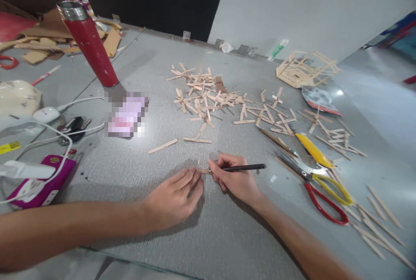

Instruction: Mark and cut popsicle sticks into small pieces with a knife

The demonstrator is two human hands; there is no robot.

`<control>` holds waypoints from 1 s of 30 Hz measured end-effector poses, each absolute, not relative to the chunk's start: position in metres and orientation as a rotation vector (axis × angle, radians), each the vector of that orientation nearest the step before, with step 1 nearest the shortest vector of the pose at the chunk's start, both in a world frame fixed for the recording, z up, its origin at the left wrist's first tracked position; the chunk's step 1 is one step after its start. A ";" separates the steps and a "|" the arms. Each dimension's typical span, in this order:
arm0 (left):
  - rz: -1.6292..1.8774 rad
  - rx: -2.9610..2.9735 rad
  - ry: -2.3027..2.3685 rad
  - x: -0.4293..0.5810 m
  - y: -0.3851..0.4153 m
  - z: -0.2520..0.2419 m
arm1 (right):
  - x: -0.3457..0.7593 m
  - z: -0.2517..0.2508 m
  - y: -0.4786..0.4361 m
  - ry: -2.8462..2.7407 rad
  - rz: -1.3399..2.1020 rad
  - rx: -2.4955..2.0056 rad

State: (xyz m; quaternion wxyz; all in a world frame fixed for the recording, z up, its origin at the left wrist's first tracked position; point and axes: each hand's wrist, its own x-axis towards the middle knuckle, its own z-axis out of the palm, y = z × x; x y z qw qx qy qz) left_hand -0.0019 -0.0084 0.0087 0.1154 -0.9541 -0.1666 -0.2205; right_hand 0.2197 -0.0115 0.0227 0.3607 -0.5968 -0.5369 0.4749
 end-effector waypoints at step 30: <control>-0.598 -2.796 -0.460 -0.003 -0.007 0.010 | 0.215 0.030 -0.014 -1.358 1.158 -1.512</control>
